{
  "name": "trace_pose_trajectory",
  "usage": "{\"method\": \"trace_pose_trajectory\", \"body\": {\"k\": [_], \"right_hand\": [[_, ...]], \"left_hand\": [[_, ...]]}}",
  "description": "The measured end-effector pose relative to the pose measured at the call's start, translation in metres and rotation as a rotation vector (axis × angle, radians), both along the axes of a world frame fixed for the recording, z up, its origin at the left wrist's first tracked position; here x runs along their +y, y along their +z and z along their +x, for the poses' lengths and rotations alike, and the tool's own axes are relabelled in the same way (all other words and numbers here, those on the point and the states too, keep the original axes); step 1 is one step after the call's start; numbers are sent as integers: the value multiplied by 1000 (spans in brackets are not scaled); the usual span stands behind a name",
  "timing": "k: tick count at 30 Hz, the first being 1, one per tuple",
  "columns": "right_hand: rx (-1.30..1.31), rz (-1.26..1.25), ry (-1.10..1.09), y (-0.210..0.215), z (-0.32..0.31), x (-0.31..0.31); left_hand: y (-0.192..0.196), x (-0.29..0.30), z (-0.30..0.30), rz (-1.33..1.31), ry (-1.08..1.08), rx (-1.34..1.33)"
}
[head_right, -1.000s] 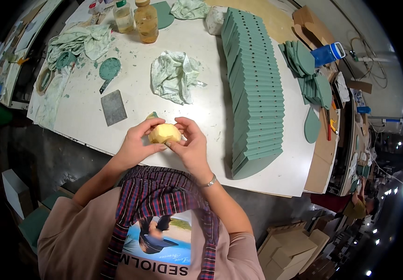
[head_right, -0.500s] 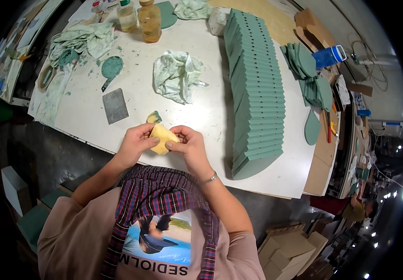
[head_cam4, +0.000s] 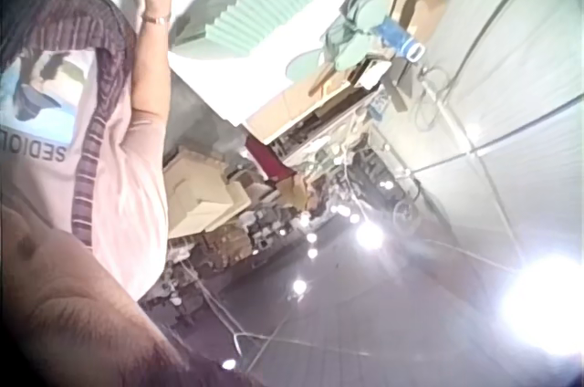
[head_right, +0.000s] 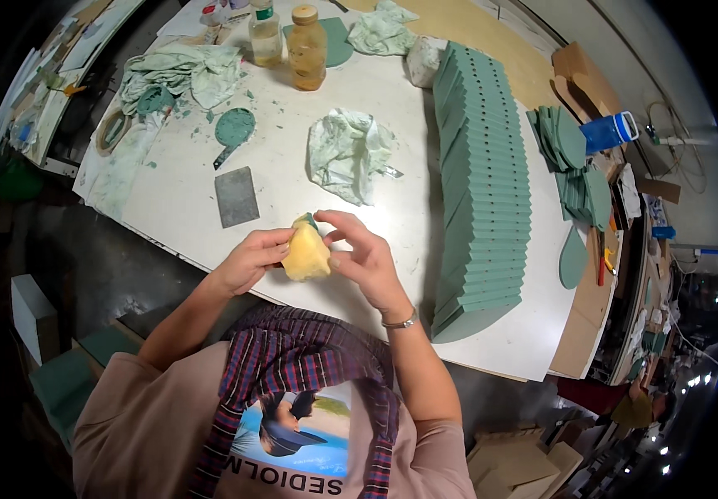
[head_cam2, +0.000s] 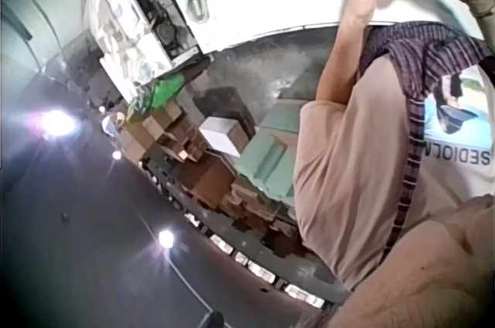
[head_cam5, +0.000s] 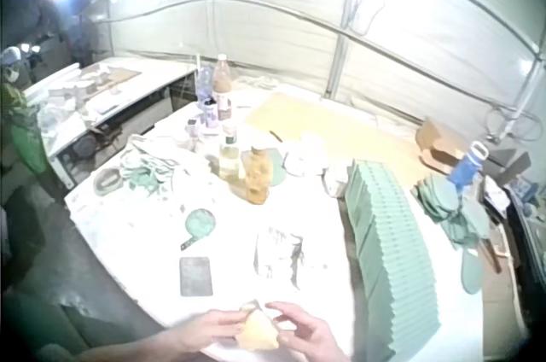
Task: The person applies a substance to the edges of stacked green panels with a sponge, then cuts a small block of foam with a blade. They apply the foam pieces to the panels, wipe the stack with a cloth, and scrape the edges with a small tool.
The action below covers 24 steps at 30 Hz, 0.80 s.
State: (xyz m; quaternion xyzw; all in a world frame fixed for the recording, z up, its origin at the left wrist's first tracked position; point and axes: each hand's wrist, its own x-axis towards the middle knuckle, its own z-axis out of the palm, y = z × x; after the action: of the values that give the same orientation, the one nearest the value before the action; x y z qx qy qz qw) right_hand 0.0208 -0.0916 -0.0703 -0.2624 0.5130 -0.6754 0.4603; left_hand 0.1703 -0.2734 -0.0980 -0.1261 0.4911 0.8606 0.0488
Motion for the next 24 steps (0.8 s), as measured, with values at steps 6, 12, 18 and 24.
{"method": "trace_pose_trajectory", "body": {"k": [6,12,18,24], "right_hand": [[253,117,175,5,0,-14],[2,176,-87,-18,-3,-13],[-125,175,-350,-31,-19,-19],[35,176,-389,-30,-15,-9]], "left_hand": [[-16,-17,8,158,-107,-98],[-17,-94,18,-1104,427,-204],[-27,-81,25,-1362,407,14],[-21,-13,5,-1200,259,67]]}}
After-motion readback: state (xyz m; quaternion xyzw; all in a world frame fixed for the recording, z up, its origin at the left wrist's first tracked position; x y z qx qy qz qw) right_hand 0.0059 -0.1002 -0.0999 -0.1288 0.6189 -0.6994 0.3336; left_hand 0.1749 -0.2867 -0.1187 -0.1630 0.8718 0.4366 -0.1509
